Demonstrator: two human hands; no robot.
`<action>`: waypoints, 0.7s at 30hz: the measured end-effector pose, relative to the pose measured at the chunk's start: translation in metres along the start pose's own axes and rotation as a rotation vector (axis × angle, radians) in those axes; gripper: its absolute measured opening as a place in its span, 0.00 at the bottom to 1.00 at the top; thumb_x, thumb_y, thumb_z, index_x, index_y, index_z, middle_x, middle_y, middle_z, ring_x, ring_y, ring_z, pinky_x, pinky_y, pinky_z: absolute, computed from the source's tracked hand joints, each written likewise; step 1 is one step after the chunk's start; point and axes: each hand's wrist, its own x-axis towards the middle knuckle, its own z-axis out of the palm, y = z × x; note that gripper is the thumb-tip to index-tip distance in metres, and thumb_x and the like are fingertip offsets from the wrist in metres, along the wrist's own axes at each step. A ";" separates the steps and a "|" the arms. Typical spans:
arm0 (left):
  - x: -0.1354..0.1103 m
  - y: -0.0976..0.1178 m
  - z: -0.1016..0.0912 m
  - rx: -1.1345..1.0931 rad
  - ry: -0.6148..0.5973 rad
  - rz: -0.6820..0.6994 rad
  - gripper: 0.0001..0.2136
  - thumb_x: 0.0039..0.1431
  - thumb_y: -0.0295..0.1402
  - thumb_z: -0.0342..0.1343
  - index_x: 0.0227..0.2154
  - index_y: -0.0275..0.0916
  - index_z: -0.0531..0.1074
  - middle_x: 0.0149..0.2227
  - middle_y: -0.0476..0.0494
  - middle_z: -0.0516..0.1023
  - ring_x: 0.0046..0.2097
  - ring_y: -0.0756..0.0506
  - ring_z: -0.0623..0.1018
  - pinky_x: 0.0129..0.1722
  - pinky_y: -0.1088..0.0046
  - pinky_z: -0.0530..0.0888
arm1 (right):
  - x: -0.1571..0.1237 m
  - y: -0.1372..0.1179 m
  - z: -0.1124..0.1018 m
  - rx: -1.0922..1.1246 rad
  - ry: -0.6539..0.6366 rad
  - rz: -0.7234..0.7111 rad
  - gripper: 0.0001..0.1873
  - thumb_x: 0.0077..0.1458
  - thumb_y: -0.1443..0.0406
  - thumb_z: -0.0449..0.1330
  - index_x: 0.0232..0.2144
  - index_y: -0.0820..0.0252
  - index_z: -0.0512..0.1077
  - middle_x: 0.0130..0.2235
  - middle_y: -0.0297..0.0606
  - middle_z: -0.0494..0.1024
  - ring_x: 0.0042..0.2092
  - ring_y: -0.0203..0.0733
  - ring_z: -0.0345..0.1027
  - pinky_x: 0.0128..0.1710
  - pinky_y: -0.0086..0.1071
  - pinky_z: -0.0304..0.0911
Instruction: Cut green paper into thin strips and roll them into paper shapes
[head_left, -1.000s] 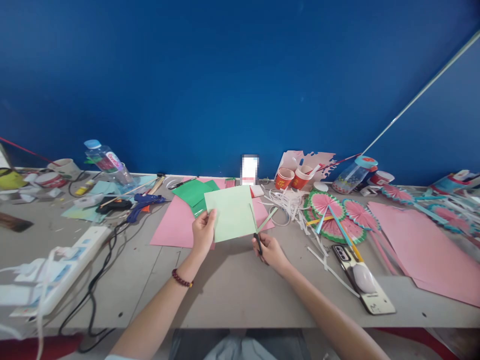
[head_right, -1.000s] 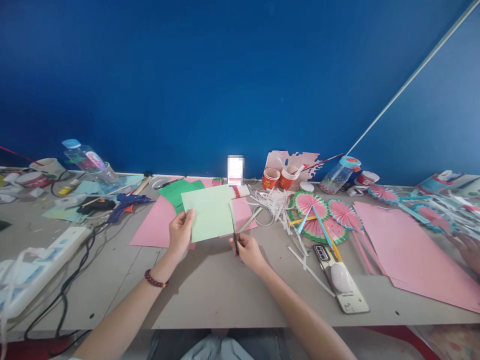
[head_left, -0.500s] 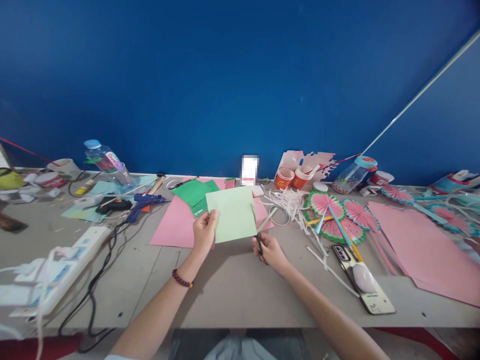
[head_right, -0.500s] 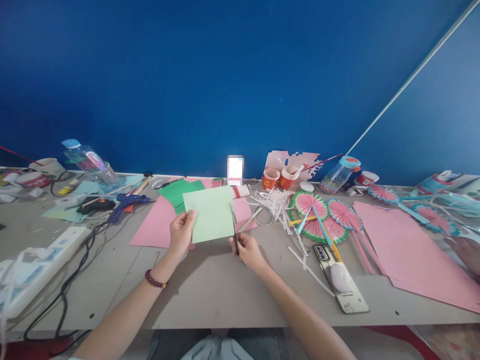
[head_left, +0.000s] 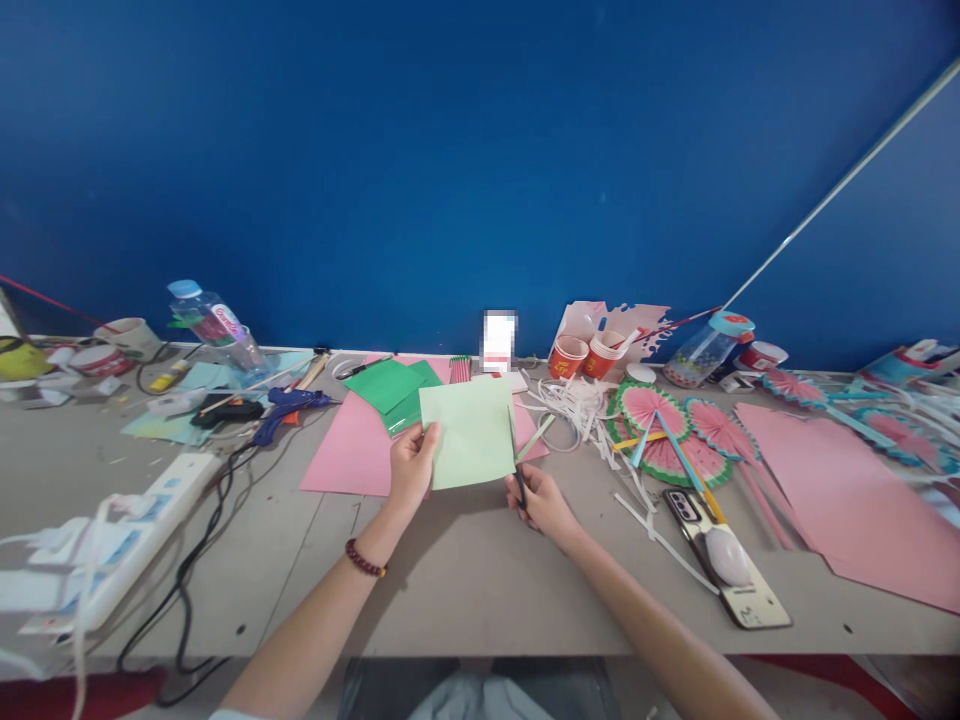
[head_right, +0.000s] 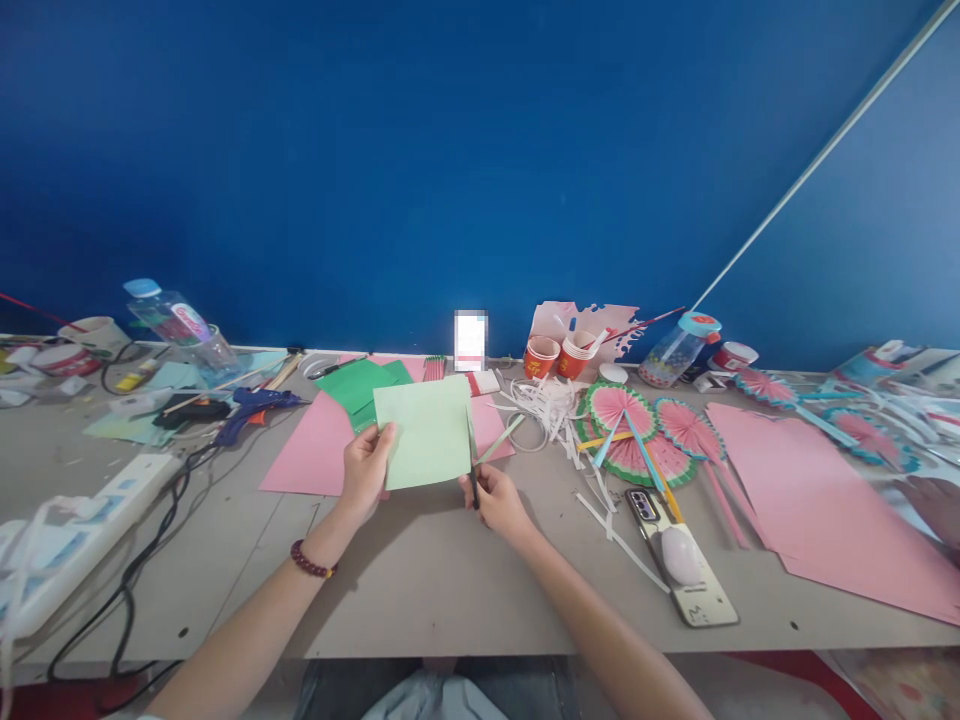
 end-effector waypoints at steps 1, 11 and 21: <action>0.000 0.000 0.000 0.002 0.000 -0.001 0.16 0.48 0.47 0.62 0.24 0.37 0.71 0.20 0.50 0.69 0.26 0.50 0.69 0.23 0.77 0.64 | -0.001 -0.001 0.000 0.005 0.000 0.010 0.21 0.48 0.48 0.59 0.26 0.57 0.60 0.19 0.25 0.66 0.13 0.24 0.49 0.10 0.21 0.42; 0.003 -0.005 -0.001 -0.035 -0.051 0.002 0.16 0.47 0.46 0.62 0.25 0.36 0.72 0.23 0.48 0.74 0.27 0.49 0.73 0.25 0.77 0.67 | -0.004 -0.006 0.001 -0.010 0.013 0.037 0.20 0.47 0.49 0.59 0.26 0.58 0.60 0.19 0.24 0.66 0.12 0.25 0.50 0.08 0.21 0.43; 0.002 -0.004 0.000 -0.064 -0.038 -0.036 0.17 0.47 0.47 0.63 0.29 0.35 0.75 0.24 0.46 0.76 0.28 0.47 0.74 0.27 0.74 0.71 | -0.003 -0.002 -0.002 -0.014 -0.022 0.002 0.19 0.44 0.52 0.63 0.28 0.58 0.62 0.21 0.24 0.67 0.12 0.25 0.52 0.08 0.21 0.45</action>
